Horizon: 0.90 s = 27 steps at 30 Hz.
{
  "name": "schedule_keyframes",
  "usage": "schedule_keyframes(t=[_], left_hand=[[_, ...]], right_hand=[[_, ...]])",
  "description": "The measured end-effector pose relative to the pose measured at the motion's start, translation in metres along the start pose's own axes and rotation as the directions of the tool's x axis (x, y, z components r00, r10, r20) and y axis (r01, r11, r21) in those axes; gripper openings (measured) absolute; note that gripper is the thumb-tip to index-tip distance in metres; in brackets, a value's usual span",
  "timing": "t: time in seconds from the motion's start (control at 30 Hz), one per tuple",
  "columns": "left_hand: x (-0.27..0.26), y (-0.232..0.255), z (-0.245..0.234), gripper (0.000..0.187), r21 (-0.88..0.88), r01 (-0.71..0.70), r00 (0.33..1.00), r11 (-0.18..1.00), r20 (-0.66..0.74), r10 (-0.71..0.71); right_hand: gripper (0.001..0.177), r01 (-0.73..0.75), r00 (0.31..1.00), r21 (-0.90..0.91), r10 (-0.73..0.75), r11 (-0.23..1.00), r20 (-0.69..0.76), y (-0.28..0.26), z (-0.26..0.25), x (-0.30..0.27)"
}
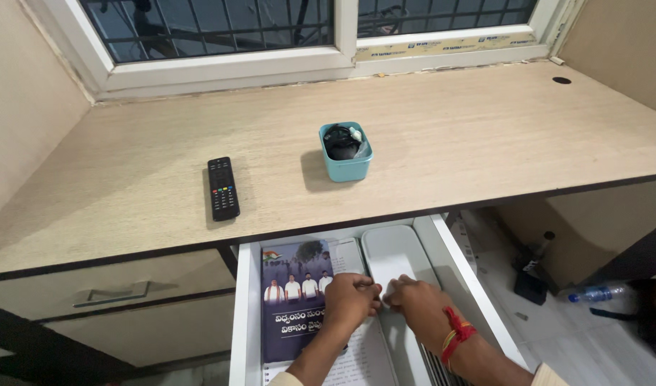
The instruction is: The person opens a drawer and organizes items by moving containers and pens from the desk into the drawer. They stack the containers and arrange the pens neatly inside.
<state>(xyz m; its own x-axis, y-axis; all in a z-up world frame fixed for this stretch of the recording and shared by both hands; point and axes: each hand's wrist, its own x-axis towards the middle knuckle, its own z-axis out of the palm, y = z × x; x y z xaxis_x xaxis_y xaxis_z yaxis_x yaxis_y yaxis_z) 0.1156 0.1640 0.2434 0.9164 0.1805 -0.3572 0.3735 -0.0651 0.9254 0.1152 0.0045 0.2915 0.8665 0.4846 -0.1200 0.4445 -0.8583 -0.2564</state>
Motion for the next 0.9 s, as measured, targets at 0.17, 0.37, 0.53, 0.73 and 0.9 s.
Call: schedule_keyframes(t=[0.17,0.37,0.53,0.73,0.9], left_hand=[[0.002,-0.008,0.004,0.021,0.017,-0.069,0.998,0.997,0.014,0.068],[0.009,-0.015,0.001,0.02,0.089,-0.143,0.988,0.986,0.074,0.136],[0.014,-0.011,-0.002,0.02,0.142,-0.113,0.987,0.983,0.131,0.095],[0.0,-0.003,-0.005,0.022,0.191,-0.143,0.988,0.971,0.082,0.13],[-0.013,0.007,-0.01,0.019,0.307,-0.309,0.936,0.9,-0.068,0.345]], right_hand=[[0.04,-0.115,0.993,0.023,0.114,0.993,0.038,-0.002,-0.001,-0.002],[0.039,-0.114,0.994,0.013,0.114,0.993,0.005,-0.005,0.002,-0.002],[0.02,-0.07,0.998,0.057,0.07,0.996,0.0,-0.002,-0.003,-0.004],[0.032,-0.088,0.991,0.129,0.1,0.988,-0.087,-0.001,-0.012,0.0],[0.028,0.055,0.98,0.224,-0.009,0.973,-0.199,-0.001,-0.006,0.0]])
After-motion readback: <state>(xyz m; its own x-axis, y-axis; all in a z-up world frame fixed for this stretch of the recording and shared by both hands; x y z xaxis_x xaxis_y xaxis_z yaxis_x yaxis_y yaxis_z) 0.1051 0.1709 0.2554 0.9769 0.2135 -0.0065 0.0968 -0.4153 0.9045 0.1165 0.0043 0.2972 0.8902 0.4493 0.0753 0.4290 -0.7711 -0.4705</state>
